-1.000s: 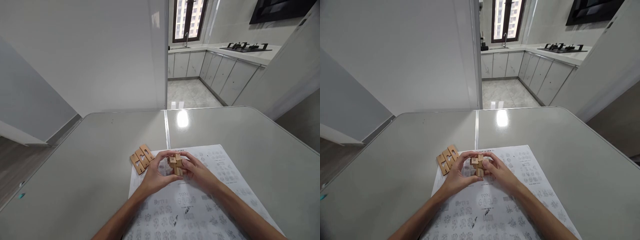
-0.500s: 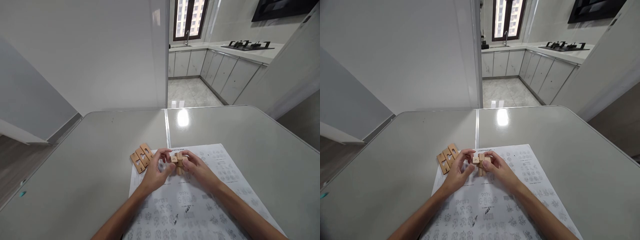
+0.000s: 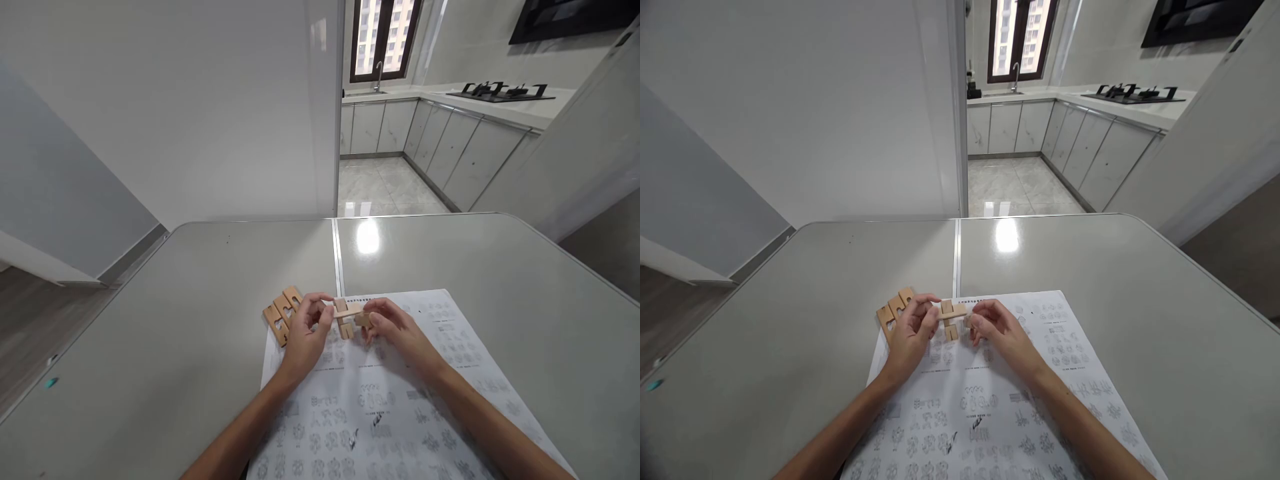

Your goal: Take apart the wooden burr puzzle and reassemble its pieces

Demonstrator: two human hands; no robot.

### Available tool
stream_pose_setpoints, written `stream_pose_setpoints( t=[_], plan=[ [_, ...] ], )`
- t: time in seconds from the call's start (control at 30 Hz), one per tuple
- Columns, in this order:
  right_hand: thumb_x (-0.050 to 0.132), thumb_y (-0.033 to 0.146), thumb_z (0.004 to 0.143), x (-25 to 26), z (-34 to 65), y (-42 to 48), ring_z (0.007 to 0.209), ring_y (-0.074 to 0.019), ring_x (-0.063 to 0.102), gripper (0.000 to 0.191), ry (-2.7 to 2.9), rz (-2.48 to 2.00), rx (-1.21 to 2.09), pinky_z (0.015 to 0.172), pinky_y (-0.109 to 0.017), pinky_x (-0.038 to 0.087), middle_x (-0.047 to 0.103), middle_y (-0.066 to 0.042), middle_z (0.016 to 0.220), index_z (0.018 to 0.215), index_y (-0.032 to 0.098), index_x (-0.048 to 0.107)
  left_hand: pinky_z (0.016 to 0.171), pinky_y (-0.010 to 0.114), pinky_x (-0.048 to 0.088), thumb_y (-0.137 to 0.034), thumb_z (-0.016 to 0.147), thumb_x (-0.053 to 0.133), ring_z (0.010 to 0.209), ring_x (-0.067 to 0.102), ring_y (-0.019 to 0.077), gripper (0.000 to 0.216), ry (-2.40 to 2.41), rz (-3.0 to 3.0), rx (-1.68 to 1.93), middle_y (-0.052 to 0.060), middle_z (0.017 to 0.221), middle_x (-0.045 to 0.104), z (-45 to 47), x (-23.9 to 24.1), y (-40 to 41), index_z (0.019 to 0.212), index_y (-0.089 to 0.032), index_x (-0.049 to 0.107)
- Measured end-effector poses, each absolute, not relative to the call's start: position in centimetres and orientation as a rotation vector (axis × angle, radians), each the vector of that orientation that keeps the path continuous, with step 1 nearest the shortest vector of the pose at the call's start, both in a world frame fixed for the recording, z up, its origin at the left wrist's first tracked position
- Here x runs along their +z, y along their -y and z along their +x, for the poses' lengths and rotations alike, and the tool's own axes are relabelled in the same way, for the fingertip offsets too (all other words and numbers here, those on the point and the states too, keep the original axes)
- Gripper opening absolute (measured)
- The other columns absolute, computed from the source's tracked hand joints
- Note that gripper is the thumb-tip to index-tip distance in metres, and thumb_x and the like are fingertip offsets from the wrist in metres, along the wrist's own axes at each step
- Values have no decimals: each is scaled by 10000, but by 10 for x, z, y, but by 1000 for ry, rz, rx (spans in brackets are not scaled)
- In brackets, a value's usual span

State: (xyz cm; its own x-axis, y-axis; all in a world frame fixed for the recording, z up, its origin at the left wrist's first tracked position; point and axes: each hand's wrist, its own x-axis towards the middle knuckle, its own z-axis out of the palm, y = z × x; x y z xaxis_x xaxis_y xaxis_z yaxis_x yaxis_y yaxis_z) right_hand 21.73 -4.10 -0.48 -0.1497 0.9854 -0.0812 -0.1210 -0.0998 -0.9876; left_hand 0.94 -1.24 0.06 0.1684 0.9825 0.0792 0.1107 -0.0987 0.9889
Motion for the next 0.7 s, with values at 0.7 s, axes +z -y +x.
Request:
stream_pose_setpoints(
  t=[0.7],
  plan=[
    [816,366,890,-13,216,49,1441,-345,493,762,1824,-1153,810,1170,-559,480,512,-90,1544,1557,389,449,572,247,411,-627,1006,583,576,484,117,484,-985,1322,946,-52,706,564,13,5,15,1255,-213,557]
  ],
)
